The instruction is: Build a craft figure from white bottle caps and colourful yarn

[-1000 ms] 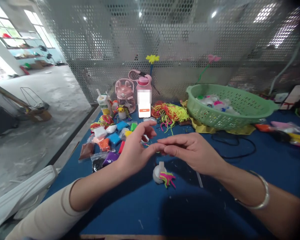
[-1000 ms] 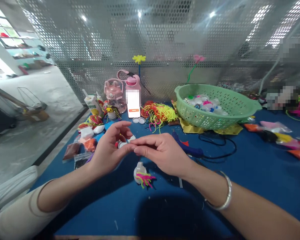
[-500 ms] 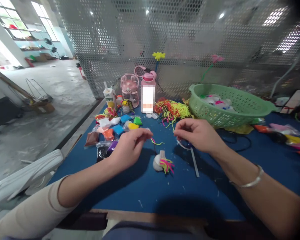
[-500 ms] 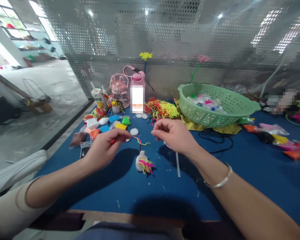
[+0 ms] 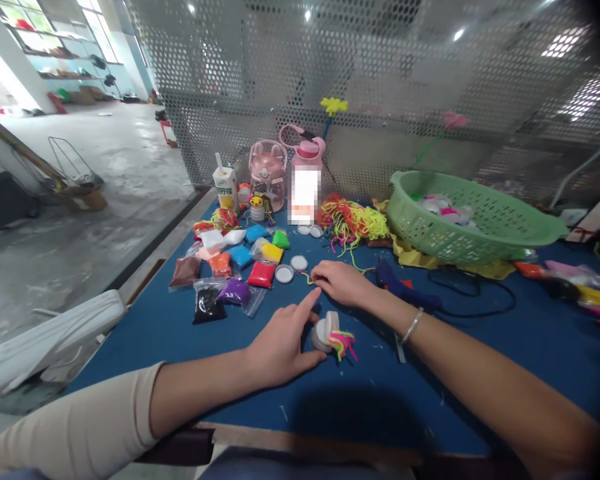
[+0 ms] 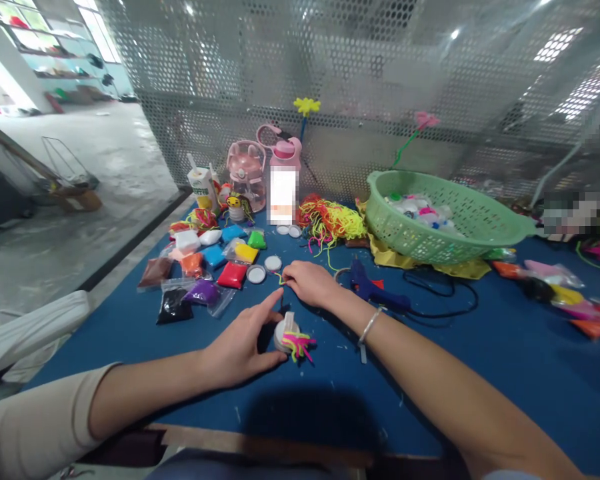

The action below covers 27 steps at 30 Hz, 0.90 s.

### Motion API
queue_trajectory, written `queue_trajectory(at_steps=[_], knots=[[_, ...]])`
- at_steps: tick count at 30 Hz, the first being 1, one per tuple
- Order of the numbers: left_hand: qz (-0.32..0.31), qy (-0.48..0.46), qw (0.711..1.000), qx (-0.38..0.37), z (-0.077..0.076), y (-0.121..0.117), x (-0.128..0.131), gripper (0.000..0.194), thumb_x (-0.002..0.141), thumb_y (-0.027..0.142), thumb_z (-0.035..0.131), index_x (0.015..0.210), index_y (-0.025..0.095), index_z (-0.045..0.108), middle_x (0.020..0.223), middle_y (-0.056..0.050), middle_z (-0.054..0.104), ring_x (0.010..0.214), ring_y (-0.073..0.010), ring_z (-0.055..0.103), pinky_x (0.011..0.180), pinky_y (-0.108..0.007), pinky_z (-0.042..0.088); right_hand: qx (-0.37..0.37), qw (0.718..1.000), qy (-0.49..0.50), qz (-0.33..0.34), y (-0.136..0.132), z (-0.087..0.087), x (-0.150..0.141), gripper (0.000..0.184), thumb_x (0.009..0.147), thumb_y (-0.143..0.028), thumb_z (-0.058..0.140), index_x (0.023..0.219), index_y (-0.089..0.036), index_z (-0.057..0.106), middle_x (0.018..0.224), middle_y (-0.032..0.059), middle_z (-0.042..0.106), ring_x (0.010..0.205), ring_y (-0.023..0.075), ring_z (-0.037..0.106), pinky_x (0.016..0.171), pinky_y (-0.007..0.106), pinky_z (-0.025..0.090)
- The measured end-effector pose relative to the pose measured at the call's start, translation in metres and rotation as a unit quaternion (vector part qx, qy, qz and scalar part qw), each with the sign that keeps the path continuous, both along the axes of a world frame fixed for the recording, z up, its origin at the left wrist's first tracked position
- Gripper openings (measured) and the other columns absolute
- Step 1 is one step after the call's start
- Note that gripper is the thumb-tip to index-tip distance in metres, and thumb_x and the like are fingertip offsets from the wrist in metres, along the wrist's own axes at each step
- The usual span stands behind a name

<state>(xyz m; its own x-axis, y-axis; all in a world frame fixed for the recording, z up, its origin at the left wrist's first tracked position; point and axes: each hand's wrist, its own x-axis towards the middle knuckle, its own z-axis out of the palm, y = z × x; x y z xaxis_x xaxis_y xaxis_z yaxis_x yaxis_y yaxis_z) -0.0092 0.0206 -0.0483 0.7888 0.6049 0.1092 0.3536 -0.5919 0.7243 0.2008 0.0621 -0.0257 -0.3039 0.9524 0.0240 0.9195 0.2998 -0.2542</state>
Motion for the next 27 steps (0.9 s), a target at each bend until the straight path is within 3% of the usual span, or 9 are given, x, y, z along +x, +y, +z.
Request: queue_trajectory(at_steps=[5,8,12,15,17,19,22,24,27], knots=[[-0.034,0.012,0.999,-0.002,0.004,-0.005,-0.01,0.092,0.074,0.028,0.07,0.148,0.019,0.016,0.121,-0.01,0.059,0.108,-0.0269,0.053,0.097,-0.043,0.041,0.018,0.998,-0.028,-0.059,0.008,0.002,0.016,0.019,0.087,-0.015,0.047,0.088,-0.015,0.066,0.088,0.0113,0.07,0.083,0.0223,0.063,0.072,0.029,0.042],[-0.043,0.016,0.999,-0.015,0.005,-0.001,-0.012,0.092,0.073,0.029,0.074,0.147,0.022,0.019,0.119,-0.009,0.059,0.109,-0.0261,0.053,0.098,-0.042,0.041,-0.021,0.999,-0.031,-0.032,-0.003,0.012,0.026,0.016,0.081,-0.012,0.054,0.083,-0.018,0.068,0.082,0.0059,0.072,0.078,0.0193,0.065,0.069,0.026,0.043],[-0.061,0.039,0.997,-0.025,0.005,0.005,-0.014,0.105,0.069,0.032,0.08,0.15,0.026,0.013,0.122,-0.01,0.057,0.113,-0.0281,0.053,0.1,-0.044,0.041,-0.045,0.999,-0.02,-0.012,-0.033,0.033,0.042,0.042,0.079,-0.005,0.05,0.114,-0.024,0.063,0.101,0.0016,0.073,0.085,0.0161,0.067,0.074,0.024,0.045],[-0.082,0.054,0.994,-0.057,0.01,0.009,-0.021,0.116,0.067,0.027,0.08,0.151,0.029,0.0,0.134,-0.013,0.05,0.121,-0.0295,0.05,0.102,-0.045,0.041,-0.015,0.999,-0.026,-0.042,-0.063,0.051,0.058,0.043,0.083,-0.01,0.046,0.122,-0.023,0.059,0.111,0.0048,0.07,0.093,0.0191,0.066,0.077,0.028,0.047],[-0.09,0.044,0.992,-0.073,0.017,0.012,-0.025,0.103,0.077,0.023,0.07,0.151,0.029,0.0,0.141,-0.013,0.045,0.127,-0.0269,0.047,0.106,-0.045,0.039,-0.025,0.998,-0.036,-0.051,-0.084,0.06,0.069,0.036,0.085,-0.016,0.048,0.117,-0.026,0.062,0.109,0.0043,0.071,0.09,0.0201,0.066,0.075,0.031,0.048],[-0.066,0.028,0.995,-0.064,0.026,0.018,-0.025,0.078,0.084,0.018,0.055,0.15,0.028,0.013,0.139,-0.012,0.049,0.125,-0.023,0.049,0.104,-0.042,0.04,-0.046,0.996,-0.035,-0.063,-0.103,0.065,0.078,0.031,0.085,-0.022,0.051,0.112,-0.029,0.065,0.104,0.0039,0.072,0.086,0.0206,0.067,0.073,0.032,0.049],[0.023,0.005,0.999,-0.023,0.04,0.036,-0.012,0.052,0.086,0.016,0.048,0.136,0.022,0.04,0.11,-0.008,0.064,0.097,-0.0182,0.062,0.087,-0.035,0.049,-0.064,0.995,-0.011,-0.081,-0.119,0.07,0.087,0.028,0.086,-0.03,0.055,0.111,-0.032,0.066,0.098,0.0042,0.073,0.081,0.0205,0.067,0.069,0.032,0.05],[0.055,0.008,0.998,0.008,0.047,0.055,0.006,0.04,0.084,0.022,0.053,0.124,0.019,0.052,0.087,-0.002,0.065,0.074,-0.0149,0.06,0.07,-0.029,0.049,-0.068,0.994,0.009,-0.081,-0.115,0.073,0.091,0.025,0.086,-0.033,0.055,0.109,-0.031,0.067,0.092,0.0032,0.073,0.075,0.0189,0.066,0.065,0.03,0.049],[0.073,0.033,0.995,0.052,0.05,0.092,0.045,0.025,0.081,0.031,0.062,0.102,0.018,0.066,0.072,0.0,0.065,0.065,-0.0133,0.058,0.064,-0.025,0.045,-0.056,0.995,0.028,-0.076,-0.087,0.076,0.097,0.02,0.087,-0.031,0.054,0.1,-0.027,0.068,0.082,0.0013,0.072,0.068,0.0165,0.064,0.062,0.028,0.047]])
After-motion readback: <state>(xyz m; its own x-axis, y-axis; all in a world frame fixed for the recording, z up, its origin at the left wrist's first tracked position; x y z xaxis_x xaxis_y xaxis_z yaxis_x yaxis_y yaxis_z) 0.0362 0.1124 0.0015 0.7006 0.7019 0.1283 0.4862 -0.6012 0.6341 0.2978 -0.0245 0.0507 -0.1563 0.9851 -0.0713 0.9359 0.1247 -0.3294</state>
